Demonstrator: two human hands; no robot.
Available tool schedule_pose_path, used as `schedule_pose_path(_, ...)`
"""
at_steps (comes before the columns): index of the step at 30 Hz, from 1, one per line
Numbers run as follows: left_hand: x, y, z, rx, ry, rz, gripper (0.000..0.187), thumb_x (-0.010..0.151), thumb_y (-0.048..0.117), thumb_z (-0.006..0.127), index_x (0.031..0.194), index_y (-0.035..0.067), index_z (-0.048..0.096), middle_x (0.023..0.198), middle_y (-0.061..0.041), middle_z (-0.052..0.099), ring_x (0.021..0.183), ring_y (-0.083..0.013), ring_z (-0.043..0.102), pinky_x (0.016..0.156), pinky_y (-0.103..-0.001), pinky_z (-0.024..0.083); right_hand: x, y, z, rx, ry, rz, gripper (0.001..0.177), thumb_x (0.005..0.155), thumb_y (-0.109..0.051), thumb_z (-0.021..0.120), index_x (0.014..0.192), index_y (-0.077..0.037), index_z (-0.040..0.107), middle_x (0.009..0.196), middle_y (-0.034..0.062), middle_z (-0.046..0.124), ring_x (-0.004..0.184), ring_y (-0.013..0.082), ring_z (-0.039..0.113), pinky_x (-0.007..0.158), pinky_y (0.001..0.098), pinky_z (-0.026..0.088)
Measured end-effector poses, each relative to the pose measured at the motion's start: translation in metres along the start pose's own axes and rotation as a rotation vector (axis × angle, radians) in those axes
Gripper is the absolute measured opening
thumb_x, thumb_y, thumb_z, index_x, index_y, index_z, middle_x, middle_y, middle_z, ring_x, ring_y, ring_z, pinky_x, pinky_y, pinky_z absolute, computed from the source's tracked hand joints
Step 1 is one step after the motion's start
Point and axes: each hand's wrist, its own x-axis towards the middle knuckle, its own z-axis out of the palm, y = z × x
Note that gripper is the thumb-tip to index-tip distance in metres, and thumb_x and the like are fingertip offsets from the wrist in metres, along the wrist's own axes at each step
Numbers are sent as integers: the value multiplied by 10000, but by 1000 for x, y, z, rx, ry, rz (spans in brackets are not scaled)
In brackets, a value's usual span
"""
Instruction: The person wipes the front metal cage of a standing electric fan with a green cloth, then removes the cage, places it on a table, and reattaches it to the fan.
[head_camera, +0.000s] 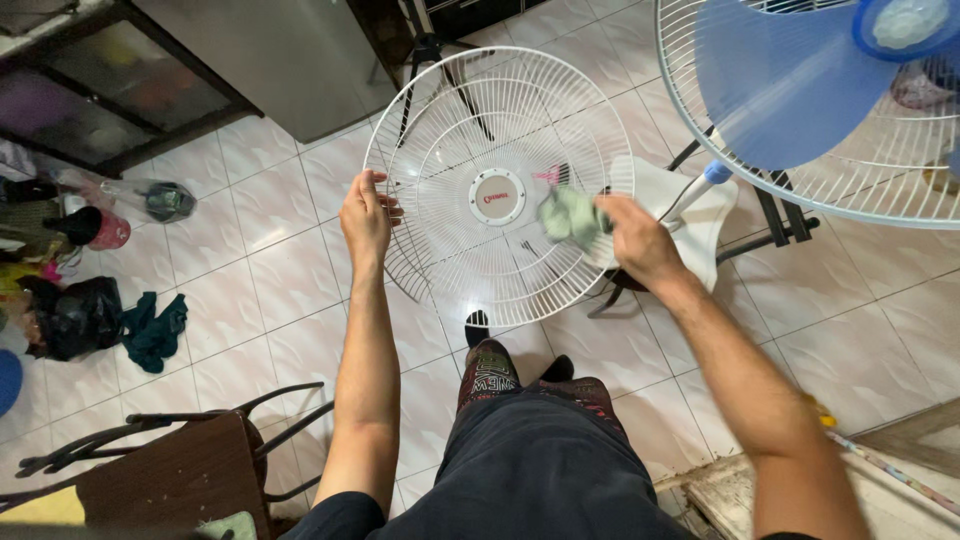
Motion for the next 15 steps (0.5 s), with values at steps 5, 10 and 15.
schedule_pose_path(5, -13, 11, 7, 6, -41, 5, 465, 1093, 414, 406, 1078, 62, 709, 711, -44, 652, 612, -140, 721, 494, -283, 546, 18, -26, 52, 253, 476, 71, 592, 992, 17, 480, 1567, -3, 339, 1577, 263, 407, 1471, 418, 396, 1232, 442, 306)
schedule_pose_path(10, -23, 15, 17, 19, -73, -1, 429, 1084, 403, 461, 1088, 67, 728, 701, -46, 647, 614, -136, 707, 505, -282, 544, -1, -53, 142, -1, 133, -80, 426, 1100, -128, 444, 1512, -41, 377, 1572, 220, 395, 1507, 411, 350, 1281, 564, 214)
schedule_pose_path(15, -28, 16, 19, 62, -150, 15, 412, 1075, 389, 486, 1088, 67, 742, 706, -50, 651, 605, -120, 708, 517, -270, 563, 3, -37, 153, -421, -139, -579, 385, 1028, -206, 496, 1374, -63, 582, 1428, 205, 574, 1364, 392, 491, 1158, 682, 252)
